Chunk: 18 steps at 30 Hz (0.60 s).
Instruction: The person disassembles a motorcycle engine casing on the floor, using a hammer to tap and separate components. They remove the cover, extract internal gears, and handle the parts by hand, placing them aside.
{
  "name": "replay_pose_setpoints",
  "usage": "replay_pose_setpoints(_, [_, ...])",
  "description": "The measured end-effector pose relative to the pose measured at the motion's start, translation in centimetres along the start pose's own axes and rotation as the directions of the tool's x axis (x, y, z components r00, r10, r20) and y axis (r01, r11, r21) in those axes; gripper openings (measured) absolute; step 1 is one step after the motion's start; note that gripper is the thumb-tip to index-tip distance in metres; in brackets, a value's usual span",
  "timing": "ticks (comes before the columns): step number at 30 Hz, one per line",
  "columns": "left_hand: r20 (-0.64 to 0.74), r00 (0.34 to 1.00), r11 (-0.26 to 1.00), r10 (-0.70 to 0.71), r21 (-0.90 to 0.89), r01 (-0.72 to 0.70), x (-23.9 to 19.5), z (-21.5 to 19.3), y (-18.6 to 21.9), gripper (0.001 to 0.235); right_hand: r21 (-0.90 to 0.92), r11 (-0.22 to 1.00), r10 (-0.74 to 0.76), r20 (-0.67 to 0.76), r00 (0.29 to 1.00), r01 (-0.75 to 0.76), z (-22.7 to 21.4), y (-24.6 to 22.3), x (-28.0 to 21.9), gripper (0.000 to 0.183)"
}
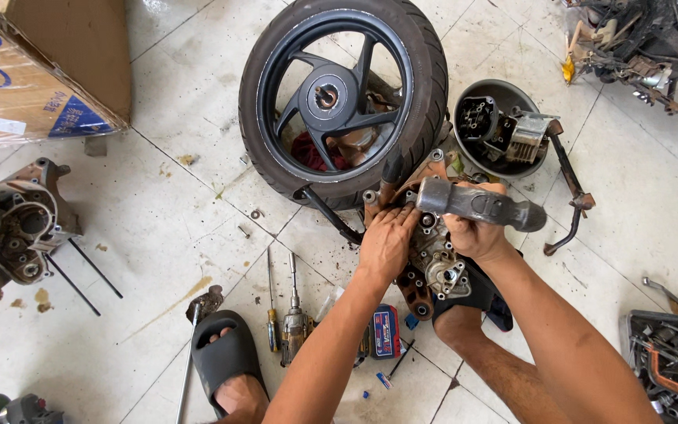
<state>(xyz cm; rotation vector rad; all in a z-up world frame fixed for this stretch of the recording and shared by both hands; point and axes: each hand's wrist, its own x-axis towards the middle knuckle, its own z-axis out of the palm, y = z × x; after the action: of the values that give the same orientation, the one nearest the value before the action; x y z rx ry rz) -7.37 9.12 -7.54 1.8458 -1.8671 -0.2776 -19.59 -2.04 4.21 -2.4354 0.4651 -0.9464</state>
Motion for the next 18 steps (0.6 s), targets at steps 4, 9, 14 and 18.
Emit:
replay_pose_setpoints(4, [0.012, 1.0, 1.0, -0.008, -0.006, 0.008, 0.0, 0.8, -0.2, 0.06, 0.267, 0.96, -0.027, -0.2, 0.979, 0.081, 1.3, 0.3, -1.0, 0.041])
replay_pose_setpoints(9, [0.024, 1.0, 0.999, -0.017, -0.029, 0.017, 0.1, 1.8, -0.2, 0.068, 0.308, 0.938, -0.09, -0.218, 0.972, 0.157, 1.1, -2.3, 0.4, 0.054])
replay_pose_setpoints(14, [0.025, 0.999, 0.998, -0.029, -0.046, 0.03, 0.0, 0.7, 0.1, 0.065, 0.4, 0.899, -0.071, -0.266, 0.961, 0.177, 1.4, -3.1, 0.1, 0.054])
replay_pose_setpoints(18, [0.007, 1.0, 0.998, -0.03, -0.053, 0.03, -0.2, 0.2, 0.3, 0.062, 0.3, 0.938, -0.093, -0.261, 0.961, 0.172, 1.1, -5.8, 1.3, 0.054])
